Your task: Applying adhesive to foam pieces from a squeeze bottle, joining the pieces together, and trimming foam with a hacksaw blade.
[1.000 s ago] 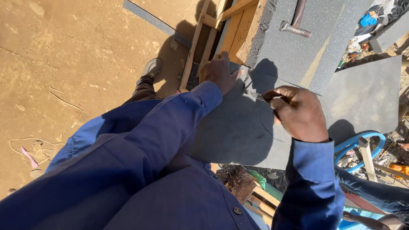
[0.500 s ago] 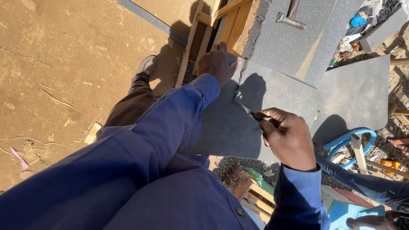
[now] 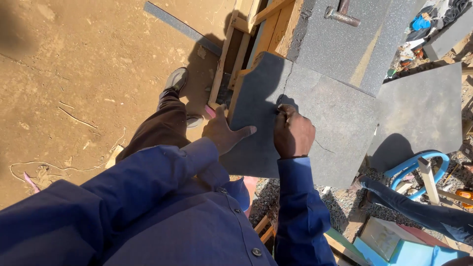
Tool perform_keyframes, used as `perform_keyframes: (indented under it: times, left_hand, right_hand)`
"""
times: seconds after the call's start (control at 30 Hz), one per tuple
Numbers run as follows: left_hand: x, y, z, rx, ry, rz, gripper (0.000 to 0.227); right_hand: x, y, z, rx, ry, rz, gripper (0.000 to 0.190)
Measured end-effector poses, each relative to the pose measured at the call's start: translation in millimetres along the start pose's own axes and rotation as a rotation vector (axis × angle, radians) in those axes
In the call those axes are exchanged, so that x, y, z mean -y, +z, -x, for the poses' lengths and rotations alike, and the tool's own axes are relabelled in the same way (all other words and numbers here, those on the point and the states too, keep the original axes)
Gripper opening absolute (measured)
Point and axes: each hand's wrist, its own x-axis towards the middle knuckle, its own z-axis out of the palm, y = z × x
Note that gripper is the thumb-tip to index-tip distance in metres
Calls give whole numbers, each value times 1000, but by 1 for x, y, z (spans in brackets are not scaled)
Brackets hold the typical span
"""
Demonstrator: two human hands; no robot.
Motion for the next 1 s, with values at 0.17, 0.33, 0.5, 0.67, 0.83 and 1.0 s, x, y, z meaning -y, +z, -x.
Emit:
perform_keyframes:
  times: [0.17, 0.33, 0.5, 0.67, 0.83, 1.0]
  left_hand:
    - [-10, 2, 12, 111, -96, -153, 98]
    - [-4, 17, 6, 78, -88, -185, 90]
    - [2, 22, -1, 95, -79, -213, 87]
    - [-4, 18, 7, 82, -11, -182, 85]
    - [21, 40, -19, 44, 23, -229, 84]
    - [15, 40, -17, 45, -2, -254, 88]
  right_hand:
    - [11, 2, -10, -60, -22, 92, 31]
    - [-10, -7, 14, -76, -113, 151, 21]
    - [-1, -78, 131, 35, -21, -15, 25]
    - [-9, 3, 101, 8, 44, 74, 23]
    - [-44, 53, 68, 106, 91, 171, 31]
    - [-20, -8, 211, 63, 108, -77, 27]
